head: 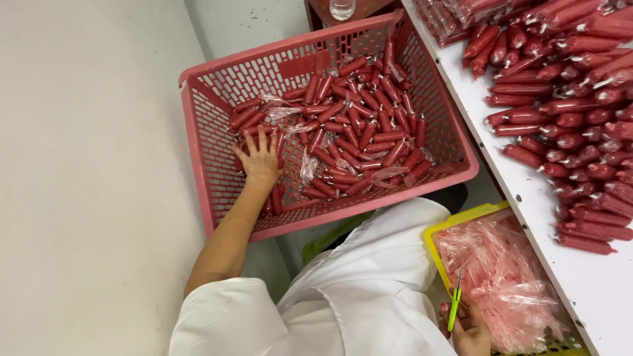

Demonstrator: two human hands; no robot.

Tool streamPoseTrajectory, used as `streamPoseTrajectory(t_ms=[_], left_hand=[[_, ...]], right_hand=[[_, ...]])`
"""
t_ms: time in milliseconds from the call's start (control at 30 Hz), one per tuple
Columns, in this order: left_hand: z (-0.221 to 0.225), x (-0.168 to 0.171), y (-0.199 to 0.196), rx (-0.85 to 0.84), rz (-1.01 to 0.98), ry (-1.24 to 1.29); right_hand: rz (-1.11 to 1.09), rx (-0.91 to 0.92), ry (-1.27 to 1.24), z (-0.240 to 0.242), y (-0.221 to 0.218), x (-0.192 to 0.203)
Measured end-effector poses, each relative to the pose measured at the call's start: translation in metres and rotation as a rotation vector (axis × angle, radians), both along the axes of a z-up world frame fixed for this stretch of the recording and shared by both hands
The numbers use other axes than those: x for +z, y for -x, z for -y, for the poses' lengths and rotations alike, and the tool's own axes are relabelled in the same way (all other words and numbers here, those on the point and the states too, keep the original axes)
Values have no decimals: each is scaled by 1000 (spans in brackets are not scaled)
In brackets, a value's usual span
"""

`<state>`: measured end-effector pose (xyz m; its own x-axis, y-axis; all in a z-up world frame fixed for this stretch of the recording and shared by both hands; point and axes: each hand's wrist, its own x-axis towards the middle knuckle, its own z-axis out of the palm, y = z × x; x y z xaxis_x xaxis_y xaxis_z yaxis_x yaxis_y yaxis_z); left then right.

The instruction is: Trimming excess plastic packaging from bundles of sausages using scissors and placing them into a collection bin.

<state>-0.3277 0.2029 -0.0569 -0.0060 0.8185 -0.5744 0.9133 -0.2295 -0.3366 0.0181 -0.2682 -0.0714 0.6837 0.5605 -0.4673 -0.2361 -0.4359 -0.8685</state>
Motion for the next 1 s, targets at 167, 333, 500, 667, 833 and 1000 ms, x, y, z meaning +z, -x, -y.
streamPoseTrajectory(t_ms=[167,333,500,667,833,1000], left_hand=[[-17,-38,-21,-385,409,-256],[-39,-30,-41,-319,496,14],[-49,-66,-22,-404,596,-192],[-38,-68,-11,-322,1018,-433],[5,19,-33,336,746,116],[20,-52,-40,110,334,290]], right_hand=[[-15,-18,13,-8,4,8],[-32,22,-66,5,0,-13],[29,-49,66,6,14,-14],[14,106,162,-6,9,-6],[-3,130,156,-23,0,5],[8,122,136,-23,-4,8]])
